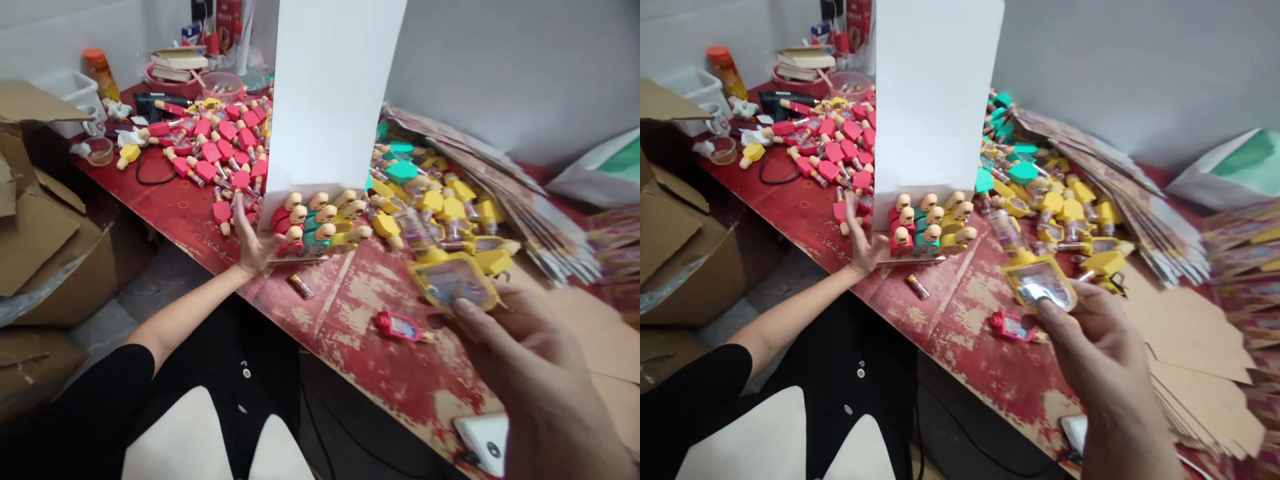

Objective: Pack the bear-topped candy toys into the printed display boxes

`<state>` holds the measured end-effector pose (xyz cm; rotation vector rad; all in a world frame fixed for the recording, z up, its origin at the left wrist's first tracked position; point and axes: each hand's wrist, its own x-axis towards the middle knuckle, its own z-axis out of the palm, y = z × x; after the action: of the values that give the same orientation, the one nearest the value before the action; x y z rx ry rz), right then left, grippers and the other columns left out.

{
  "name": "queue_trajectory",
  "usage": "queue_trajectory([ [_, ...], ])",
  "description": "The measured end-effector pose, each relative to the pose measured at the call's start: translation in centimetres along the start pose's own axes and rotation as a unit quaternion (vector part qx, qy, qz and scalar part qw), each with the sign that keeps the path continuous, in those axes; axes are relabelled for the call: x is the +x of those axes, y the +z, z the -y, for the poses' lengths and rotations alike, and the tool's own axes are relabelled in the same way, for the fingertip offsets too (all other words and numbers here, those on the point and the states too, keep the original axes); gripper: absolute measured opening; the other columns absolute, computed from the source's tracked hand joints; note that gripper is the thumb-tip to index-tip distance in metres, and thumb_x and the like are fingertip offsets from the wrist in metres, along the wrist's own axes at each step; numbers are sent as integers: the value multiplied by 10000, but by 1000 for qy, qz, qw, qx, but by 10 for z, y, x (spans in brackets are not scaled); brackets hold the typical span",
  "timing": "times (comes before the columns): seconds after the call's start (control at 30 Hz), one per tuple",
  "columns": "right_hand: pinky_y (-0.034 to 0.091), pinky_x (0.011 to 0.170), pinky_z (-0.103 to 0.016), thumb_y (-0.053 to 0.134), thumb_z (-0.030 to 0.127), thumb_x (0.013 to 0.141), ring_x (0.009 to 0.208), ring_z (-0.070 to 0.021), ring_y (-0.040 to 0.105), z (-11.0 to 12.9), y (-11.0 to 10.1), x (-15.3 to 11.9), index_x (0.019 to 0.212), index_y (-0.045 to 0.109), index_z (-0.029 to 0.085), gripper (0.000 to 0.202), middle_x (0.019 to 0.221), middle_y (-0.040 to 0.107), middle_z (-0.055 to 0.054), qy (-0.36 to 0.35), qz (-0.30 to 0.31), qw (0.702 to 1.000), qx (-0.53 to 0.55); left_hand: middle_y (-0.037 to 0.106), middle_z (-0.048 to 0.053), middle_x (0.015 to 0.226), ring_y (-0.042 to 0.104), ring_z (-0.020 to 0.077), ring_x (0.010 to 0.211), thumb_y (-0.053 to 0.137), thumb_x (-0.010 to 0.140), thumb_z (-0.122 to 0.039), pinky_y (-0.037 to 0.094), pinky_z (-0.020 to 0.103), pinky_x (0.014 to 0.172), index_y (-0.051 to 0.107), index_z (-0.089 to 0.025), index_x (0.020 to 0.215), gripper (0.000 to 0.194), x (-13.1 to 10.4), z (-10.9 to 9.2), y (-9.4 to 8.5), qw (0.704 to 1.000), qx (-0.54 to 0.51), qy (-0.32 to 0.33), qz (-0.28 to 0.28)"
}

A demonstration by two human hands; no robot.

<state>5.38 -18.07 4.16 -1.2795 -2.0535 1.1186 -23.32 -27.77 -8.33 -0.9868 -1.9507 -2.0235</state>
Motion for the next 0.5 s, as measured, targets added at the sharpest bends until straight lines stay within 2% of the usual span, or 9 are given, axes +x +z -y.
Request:
queue_trajectory([
  [0.07,553,649,-428,830,567,610,726,-273,691,21,15,-10,1024,622,414,488,910,711,-70,22,18,998,63,88,259,1701,67,367,1618,489,758,-925,32,493,1337,89,-121,1622,1246,-12,-6,10,997,65,12,31],
  [0.1,542,621,-424,846,521,605,668,-256,667,29,21,-12,1018,628,408,481,861,701,-55,9,23,998,61,82,262,1702,54,381,1617,516,747,-920,4,511,1333,89,-116,1624,1264,-15,-9,15,995,85,9,49],
  [0.2,560,632,-443,867,433,599,613,-229,637,53,35,-9,993,710,337,434,890,726,-70,-86,-5,996,34,102,241,1709,79,376,1615,525,737,-927,37,488,1336,86,-121,1630,1281,-15,-11,21,995,70,15,65],
  [0.27,577,663,-455,873,432,608,648,-236,655,69,39,-5,975,761,291,408,923,743,-90,-170,-58,984,4,176,190,1707,158,311,1612,392,853,-884,127,429,1338,124,-159,1629,1095,-5,-3,15,1000,3,12,25],
  [0.33,586,702,-448,859,472,658,724,-245,681,86,41,-2,1007,783,283,405,934,752,-90,-246,-87,965,-40,269,134,1685,250,234,1593,248,974,-770,220,376,1322,214,-201,1609,853,8,11,4,997,-72,-21,-7],
  [0.4,586,736,-425,807,550,726,771,-237,694,105,47,4,1038,785,282,412,953,759,-82,-298,-69,946,-107,385,131,1629,347,215,1553,288,1014,-689,294,356,1297,357,-185,1546,737,21,30,-3,989,-123,-75,37],
  [0.47,574,721,-387,750,575,785,744,-220,686,123,62,13,1035,783,247,414,930,758,-82,-331,-15,923,-197,547,172,1496,483,255,1464,431,1005,-623,362,379,1261,530,-123,1411,651,29,47,-3,976,-140,-118,121],
  [0.5,558,701,-369,716,551,821,723,-215,676,131,74,19,1027,780,218,397,906,752,-89,-347,22,902,-256,617,183,1411,544,270,1404,473,1003,-581,394,393,1239,594,-104,1331,591,31,53,-2,969,-142,-132,153],
])
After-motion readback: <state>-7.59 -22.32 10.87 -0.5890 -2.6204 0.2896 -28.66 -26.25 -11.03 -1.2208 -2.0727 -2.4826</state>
